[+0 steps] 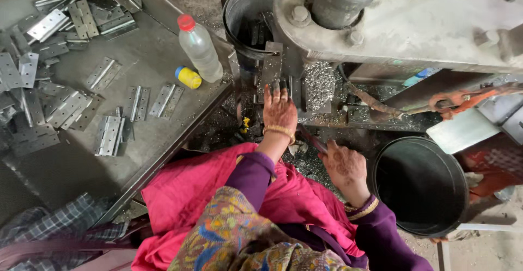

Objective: The person repeatedly places metal hinge components into a press machine, activates the press by hand, and then removes the processed hinges, placing them into a metal tray.

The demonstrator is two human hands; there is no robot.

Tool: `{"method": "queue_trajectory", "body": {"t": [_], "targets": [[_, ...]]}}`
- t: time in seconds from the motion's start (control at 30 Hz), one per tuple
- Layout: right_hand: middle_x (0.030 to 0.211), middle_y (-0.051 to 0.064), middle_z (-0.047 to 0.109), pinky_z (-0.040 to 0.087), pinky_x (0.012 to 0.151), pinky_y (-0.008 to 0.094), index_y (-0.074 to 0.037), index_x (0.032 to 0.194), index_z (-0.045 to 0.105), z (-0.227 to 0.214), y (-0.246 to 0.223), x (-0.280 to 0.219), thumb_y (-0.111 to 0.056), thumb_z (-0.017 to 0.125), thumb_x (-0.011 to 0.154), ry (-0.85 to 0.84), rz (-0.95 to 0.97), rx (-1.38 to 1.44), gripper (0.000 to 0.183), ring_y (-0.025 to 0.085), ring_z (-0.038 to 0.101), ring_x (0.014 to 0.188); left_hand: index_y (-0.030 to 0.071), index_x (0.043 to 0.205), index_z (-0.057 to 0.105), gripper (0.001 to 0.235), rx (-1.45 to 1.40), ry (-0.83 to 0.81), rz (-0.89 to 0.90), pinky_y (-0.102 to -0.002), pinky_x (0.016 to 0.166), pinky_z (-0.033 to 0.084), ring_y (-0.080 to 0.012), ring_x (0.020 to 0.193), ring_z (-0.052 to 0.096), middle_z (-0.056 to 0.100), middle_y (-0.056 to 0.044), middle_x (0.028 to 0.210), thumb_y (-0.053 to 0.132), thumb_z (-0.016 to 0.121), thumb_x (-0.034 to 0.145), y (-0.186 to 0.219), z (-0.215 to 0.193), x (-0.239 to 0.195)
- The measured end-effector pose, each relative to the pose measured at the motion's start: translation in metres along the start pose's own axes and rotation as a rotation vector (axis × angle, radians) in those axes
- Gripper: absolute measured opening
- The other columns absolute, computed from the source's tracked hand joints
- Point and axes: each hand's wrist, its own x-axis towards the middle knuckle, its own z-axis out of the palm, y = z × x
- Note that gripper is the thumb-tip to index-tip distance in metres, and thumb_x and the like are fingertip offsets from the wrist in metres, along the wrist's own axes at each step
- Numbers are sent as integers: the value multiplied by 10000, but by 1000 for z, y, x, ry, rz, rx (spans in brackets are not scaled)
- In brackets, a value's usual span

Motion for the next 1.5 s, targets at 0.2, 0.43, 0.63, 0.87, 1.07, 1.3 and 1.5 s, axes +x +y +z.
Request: {"method": "queue_trajectory", "body": {"t": [0.2, 0.43, 0.63, 0.87, 1.07, 1.3, 1.5], "targets": [[967, 155, 737, 573, 754, 493, -123, 1270, 542, 91, -4, -22, -413, 568, 995, -58, 48, 286, 400, 369, 731, 886, 99, 1399, 608, 460, -64, 91, -32, -579, 1260, -35, -269, 1543, 245, 408, -38, 1610, 242, 334, 1058, -2, -12, -2], [980, 160, 739, 570, 757, 505, -126, 1278, 533, 113, 20, -4, -406, 561, 995, -73, 113, 208, 399, 383, 728, 893, 165, 1444, 559, 465, -60, 12, 4, -649, 1237, -24, -283, 1529, 239, 342, -25, 1645, 217, 343, 1035, -12, -10, 15], [990, 165, 740, 567, 761, 515, -129, 1285, 526, 120, 5, 5, -400, 555, 994, -49, 98, 350, 399, 395, 725, 899, 176, 1442, 556, 459, -19, 28, -12, -672, 1215, -32, -283, 1550, 175, 317, -4, 1655, 238, 352, 1035, -12, -19, 20], [1003, 169, 741, 564, 764, 526, -132, 1293, 518, 129, 19, -2, -392, 548, 993, -41, 141, 298, 398, 409, 721, 907, 210, 1467, 541, 455, 120, -6, -21, -663, 1213, -46, -303, 1589, 110, 323, -15, 1658, 218, 364, 1048, -9, -36, 22], [1014, 174, 742, 562, 767, 536, -135, 1300, 511, 137, 7, 4, -386, 542, 992, -81, 109, 355, 398, 422, 718, 913, 135, 1514, 504, 502, 35, -2, 2, -676, 1227, -20, -291, 1559, 169, 331, -24, 1651, 200, 415, 1025, -17, -40, 23], [1029, 196, 732, 547, 767, 561, -134, 1328, 483, 167, 25, 13, -374, 573, 953, -20, 127, 370, 454, 449, 702, 919, 153, 1538, 435, 504, 79, -77, -27, -669, 1217, -45, -300, 1574, 121, 256, -14, 1684, 198, 367, 1041, -2, -35, 52], [1044, 199, 729, 555, 771, 551, -141, 1367, 468, 132, 4, 5, -395, 607, 923, -113, 107, 344, 530, 436, 707, 925, 154, 1510, 437, 512, 27, -20, -11, -659, 1198, -54, -310, 1566, 72, 255, -6, 1665, 218, 368, 1007, -9, -23, 38]]}}
